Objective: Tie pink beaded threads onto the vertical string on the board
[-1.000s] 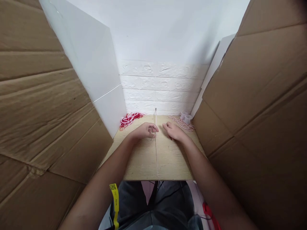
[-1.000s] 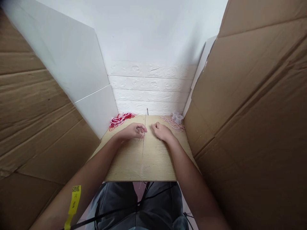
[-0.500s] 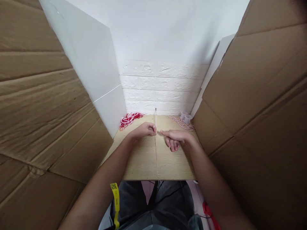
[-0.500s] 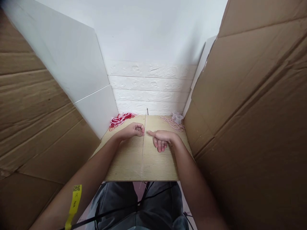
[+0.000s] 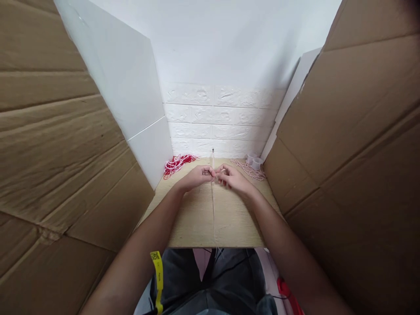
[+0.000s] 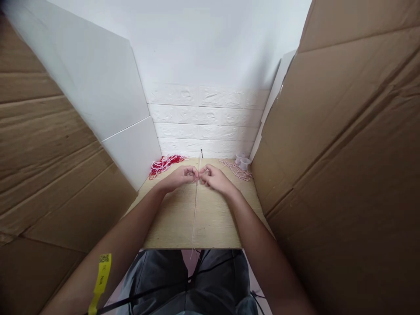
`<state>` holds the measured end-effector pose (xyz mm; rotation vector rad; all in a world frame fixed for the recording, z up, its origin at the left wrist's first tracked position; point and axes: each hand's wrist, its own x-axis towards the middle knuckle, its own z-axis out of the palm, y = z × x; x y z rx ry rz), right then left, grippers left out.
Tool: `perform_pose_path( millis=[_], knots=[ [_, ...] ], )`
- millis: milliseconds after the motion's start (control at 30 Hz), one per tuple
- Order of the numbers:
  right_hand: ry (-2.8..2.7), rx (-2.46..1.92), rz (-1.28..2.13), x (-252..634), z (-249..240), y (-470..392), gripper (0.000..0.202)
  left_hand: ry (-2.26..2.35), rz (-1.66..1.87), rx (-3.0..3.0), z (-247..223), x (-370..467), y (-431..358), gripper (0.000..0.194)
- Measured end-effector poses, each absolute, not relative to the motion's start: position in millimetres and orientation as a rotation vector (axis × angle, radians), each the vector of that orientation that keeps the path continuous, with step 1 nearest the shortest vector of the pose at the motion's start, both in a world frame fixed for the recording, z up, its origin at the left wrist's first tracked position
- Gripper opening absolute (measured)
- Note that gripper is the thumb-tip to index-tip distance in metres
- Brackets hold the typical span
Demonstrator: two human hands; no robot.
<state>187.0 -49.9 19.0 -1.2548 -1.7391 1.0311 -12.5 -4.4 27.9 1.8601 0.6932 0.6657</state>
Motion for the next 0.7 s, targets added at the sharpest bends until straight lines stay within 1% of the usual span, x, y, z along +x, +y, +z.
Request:
perform_pose_path(
  millis=[33, 100, 200, 300, 433, 700],
  knots=[
    [-1.717, -1.21, 1.116, 185.2, 20.1, -51.9, 0.029, 0.681, 0.676, 1.833, 28.5, -11.3, -5.5, 0.02],
    [-1.698, -1.15, 1.22, 182.6, 21.5, -54.9, 0.046, 0.666, 0.692, 1.79, 29.4, -9.5, -7.2, 0.023],
    [-1.689, -1.101, 1.264, 180.9, 21.8, -56.9, 0.067, 0.651, 0.674, 1.789, 29.6, -8.8, -7.9, 0.025],
    [-1.683, -1.075, 1.292, 180.1, 21.8, -57.3, 0.081, 0.628, 0.64, 1.803, 28.6, -9.5, -7.2, 0.03],
    [-1.655, -1.081, 1.304, 178.3, 22.6, -57.8, 0.084, 0.665, 0.649, 1.826, 24.9, -10.2, -5.5, 0.034],
    [-1.613, -1.061, 1.294, 177.5, 22.2, -55.5, 0.076, 0.639, 0.701, 1.736, 13.4, -7.8, 3.6, 0.037]
  ],
)
